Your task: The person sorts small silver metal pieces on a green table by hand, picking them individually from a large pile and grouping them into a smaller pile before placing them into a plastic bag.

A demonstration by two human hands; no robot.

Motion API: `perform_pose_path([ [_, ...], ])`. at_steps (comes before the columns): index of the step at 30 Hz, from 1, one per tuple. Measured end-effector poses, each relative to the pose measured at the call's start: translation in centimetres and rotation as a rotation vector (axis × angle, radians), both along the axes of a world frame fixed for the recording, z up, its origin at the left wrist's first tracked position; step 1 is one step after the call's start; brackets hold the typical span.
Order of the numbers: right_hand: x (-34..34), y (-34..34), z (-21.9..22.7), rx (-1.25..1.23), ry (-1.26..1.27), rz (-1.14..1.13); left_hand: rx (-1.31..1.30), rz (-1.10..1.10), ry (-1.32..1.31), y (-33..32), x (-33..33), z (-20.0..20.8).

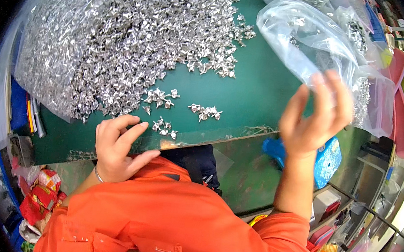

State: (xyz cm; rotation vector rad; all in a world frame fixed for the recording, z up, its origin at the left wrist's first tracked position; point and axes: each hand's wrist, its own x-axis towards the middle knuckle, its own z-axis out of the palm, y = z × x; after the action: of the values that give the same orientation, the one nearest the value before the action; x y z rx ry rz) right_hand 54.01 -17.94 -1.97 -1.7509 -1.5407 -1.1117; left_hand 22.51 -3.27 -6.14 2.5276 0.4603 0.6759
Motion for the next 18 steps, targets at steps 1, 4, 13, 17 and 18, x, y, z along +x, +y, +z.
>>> perform_pose_path([
  [1,-2.0,-0.4,-0.5,-0.139,0.064,0.023,-0.017,-0.011,-0.064,0.1,-0.2,-0.2],
  [4,-4.9,0.3,-1.6,-0.337,0.347,0.264,-0.23,-0.073,-0.241,0.1,-0.5,-0.7],
  [13,-8.0,2.3,-3.8,-0.674,0.551,0.336,-1.109,-0.216,-0.222,-2.6,0.9,0.0],
  [17,-8.4,2.2,-3.4,-0.71,0.531,0.18,-1.892,-0.151,-0.119,-1.5,2.1,1.1],
  [18,-8.3,2.3,-2.9,-0.729,0.563,0.155,-1.931,-0.138,-0.109,-1.1,2.4,1.4],
])
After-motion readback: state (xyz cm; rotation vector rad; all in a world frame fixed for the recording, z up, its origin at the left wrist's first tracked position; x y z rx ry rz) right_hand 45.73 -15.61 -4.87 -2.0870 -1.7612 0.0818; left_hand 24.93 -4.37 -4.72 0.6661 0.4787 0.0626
